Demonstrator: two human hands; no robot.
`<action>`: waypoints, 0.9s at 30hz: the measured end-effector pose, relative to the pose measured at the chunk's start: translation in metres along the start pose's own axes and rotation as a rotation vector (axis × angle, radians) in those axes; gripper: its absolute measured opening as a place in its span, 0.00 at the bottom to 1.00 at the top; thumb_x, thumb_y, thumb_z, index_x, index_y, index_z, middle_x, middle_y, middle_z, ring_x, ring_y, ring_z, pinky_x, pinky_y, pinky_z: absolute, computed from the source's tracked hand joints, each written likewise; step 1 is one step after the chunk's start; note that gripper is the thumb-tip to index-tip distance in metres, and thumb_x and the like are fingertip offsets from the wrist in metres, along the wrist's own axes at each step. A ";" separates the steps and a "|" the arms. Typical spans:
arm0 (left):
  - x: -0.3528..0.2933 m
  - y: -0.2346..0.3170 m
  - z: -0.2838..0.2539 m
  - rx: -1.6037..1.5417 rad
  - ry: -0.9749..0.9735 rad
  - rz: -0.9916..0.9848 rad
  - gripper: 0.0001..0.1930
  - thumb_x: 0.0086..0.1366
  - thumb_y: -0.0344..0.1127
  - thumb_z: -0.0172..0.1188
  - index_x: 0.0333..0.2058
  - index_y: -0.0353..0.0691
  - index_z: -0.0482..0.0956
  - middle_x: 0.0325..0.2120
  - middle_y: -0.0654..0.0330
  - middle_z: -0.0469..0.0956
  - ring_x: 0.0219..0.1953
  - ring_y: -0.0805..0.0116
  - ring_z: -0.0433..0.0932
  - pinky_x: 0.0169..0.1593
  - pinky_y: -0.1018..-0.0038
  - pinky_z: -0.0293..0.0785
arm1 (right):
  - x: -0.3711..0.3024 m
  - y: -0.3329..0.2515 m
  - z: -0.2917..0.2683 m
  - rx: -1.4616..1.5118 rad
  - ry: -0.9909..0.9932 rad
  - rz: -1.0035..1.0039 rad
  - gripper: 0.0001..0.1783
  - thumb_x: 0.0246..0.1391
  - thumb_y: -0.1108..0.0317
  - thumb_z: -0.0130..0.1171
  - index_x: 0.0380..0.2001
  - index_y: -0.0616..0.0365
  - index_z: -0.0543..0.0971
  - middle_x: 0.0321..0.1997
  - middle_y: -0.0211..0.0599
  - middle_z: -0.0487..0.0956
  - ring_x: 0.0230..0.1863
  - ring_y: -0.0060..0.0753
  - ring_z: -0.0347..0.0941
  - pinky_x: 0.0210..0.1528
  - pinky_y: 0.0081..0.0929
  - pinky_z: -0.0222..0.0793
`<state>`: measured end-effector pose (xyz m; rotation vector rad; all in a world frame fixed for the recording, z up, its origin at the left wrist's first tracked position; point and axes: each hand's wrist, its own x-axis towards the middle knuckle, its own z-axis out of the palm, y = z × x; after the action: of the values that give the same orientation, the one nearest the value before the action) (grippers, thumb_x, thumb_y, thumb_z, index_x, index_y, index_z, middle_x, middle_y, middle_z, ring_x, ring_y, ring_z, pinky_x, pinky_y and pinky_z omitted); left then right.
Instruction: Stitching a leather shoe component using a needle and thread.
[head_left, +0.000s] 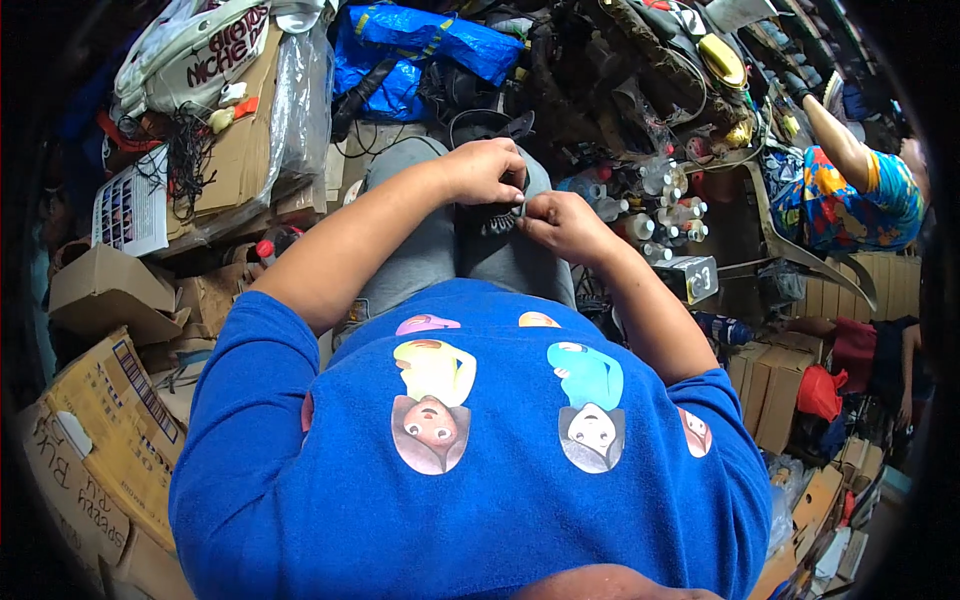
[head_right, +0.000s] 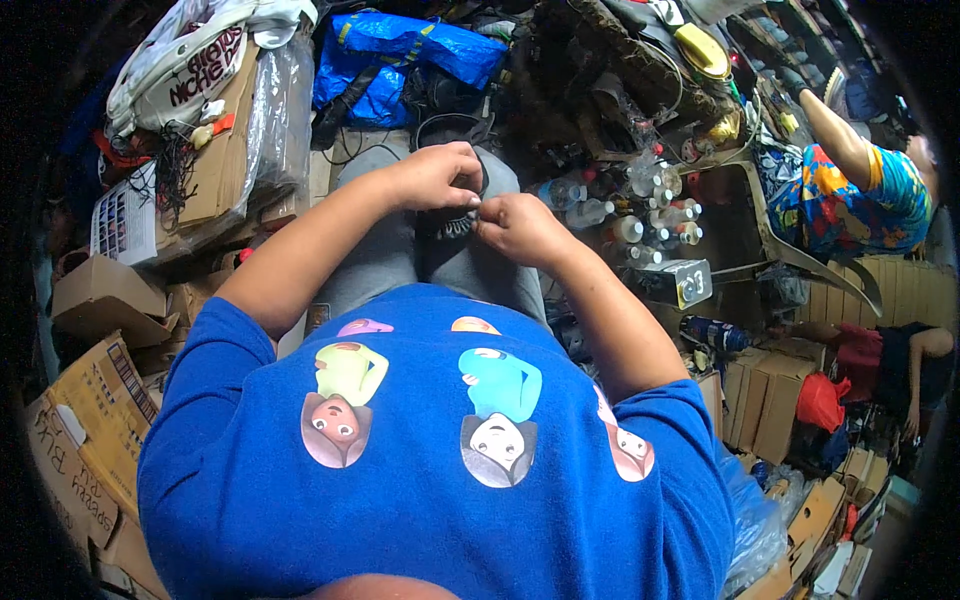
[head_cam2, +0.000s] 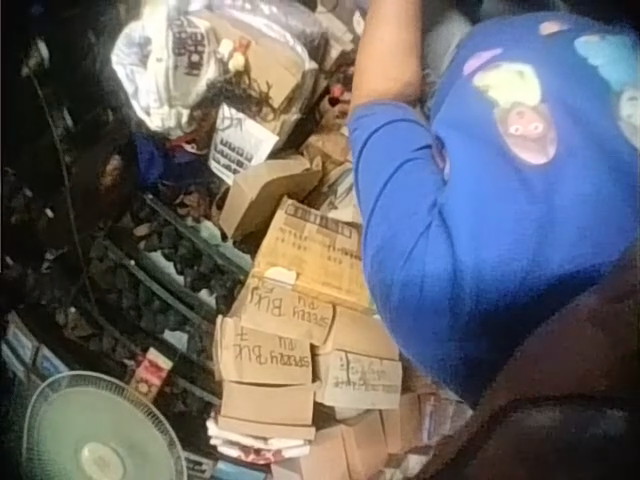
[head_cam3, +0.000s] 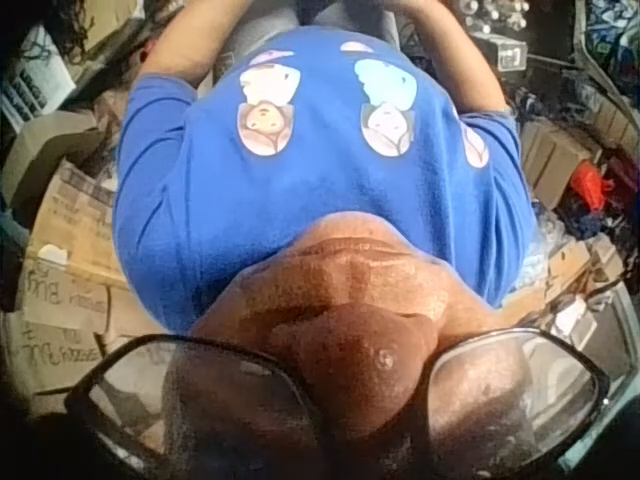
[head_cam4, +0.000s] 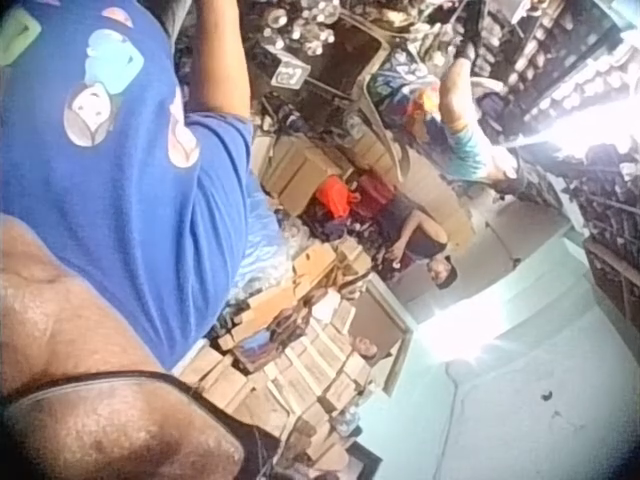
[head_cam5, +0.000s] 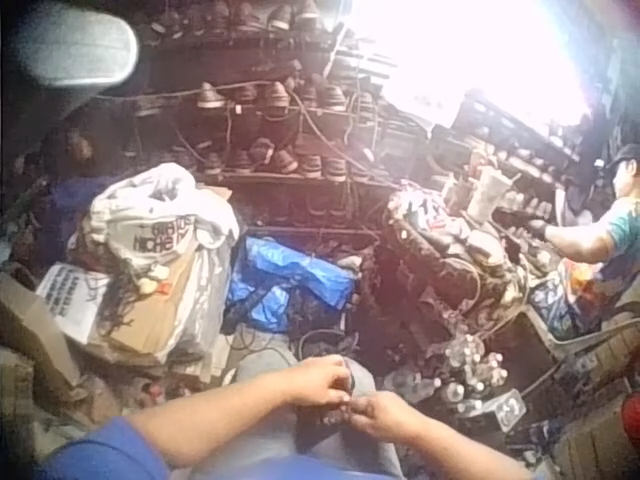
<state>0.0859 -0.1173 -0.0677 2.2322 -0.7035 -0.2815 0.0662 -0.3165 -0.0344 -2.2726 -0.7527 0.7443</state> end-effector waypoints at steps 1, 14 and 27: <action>0.002 -0.004 -0.001 -0.037 -0.031 0.020 0.11 0.50 0.43 0.64 0.28 0.42 0.79 0.34 0.54 0.73 0.40 0.56 0.74 0.44 0.65 0.71 | -0.005 0.000 0.000 -0.025 0.035 -0.026 0.14 0.48 0.62 0.57 0.22 0.64 0.74 0.19 0.49 0.71 0.21 0.47 0.68 0.26 0.38 0.63; 0.011 -0.019 -0.005 -0.343 -0.202 -0.081 0.12 0.51 0.38 0.66 0.28 0.36 0.78 0.23 0.61 0.76 0.29 0.72 0.74 0.35 0.74 0.70 | -0.001 0.003 -0.010 0.331 0.024 0.152 0.16 0.52 0.58 0.57 0.28 0.63 0.78 0.19 0.33 0.73 0.26 0.21 0.67 0.30 0.26 0.65; 0.015 -0.022 -0.011 -0.412 -0.289 -0.107 0.10 0.52 0.35 0.65 0.28 0.35 0.80 0.24 0.62 0.79 0.28 0.76 0.74 0.36 0.76 0.70 | -0.034 -0.022 -0.027 0.295 -0.042 0.008 0.16 0.51 0.68 0.56 0.16 0.61 0.63 0.17 0.23 0.59 0.20 0.16 0.55 0.21 0.24 0.53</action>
<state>0.1109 -0.1068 -0.0761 1.8535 -0.6100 -0.7445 0.0542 -0.3355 0.0084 -2.0004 -0.6080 0.8496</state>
